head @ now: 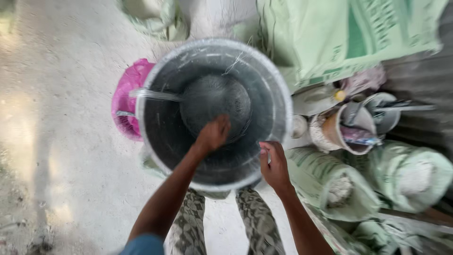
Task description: The person wets a bundle of white fiberglass strands in a bucket of water, then lays and spreads the strands along the channels of a long cornice mold. They then scoop plaster slurry from a bowl with a small plastic container and pour and spread it over the fiber-lined mold.
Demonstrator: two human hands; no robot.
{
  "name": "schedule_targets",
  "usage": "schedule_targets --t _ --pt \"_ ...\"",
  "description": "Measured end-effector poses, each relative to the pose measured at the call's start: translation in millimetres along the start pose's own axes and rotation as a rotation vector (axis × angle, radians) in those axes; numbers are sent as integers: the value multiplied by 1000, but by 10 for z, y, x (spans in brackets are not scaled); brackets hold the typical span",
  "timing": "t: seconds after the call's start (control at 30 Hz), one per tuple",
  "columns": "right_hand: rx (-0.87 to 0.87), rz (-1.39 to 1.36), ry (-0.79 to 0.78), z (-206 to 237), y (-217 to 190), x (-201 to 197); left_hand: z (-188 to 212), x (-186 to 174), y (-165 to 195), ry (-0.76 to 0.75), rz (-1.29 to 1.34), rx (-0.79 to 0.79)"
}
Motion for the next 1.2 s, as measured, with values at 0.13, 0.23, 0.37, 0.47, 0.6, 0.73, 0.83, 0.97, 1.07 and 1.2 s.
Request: schedule_targets --t 0.13,0.23,0.37,0.47,0.6,0.73,0.83,0.97,1.07,1.2 --pt "-80 150 -4 238 117 68 -770 406 -1405 -311 -44 -703" --pt "-82 104 65 612 139 -16 -889 655 -2286 -468 -270 -755" --pt "42 87 38 703 174 -117 -1193 532 -2665 -349 -432 -702" --pt "41 92 4 632 353 77 -1195 793 -2762 -342 -441 -647" --pt "31 86 -20 569 554 284 -657 1774 -2441 -623 -585 -345" --pt "11 84 -25 632 617 290 -222 2318 -2375 -612 -721 -83" --pt "-14 86 -22 564 529 297 -208 2329 -2521 -405 -713 -80" --pt "-48 103 21 510 362 118 -359 2075 -2759 -267 -411 -370" --pt "-87 108 132 494 288 19 -451 1573 -2727 -32 -128 -461" --pt "-93 235 -27 340 242 262 -513 956 -2341 50 -1 -465"
Point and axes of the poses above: each hand's wrist, its own z-axis away from the middle knuckle, its own x-axis out of the palm, y = z × x, the point moved 10 cm from there along -z, towards the middle knuckle, and after that the axes turned 7 degrees about z, right-handed, at the moved point
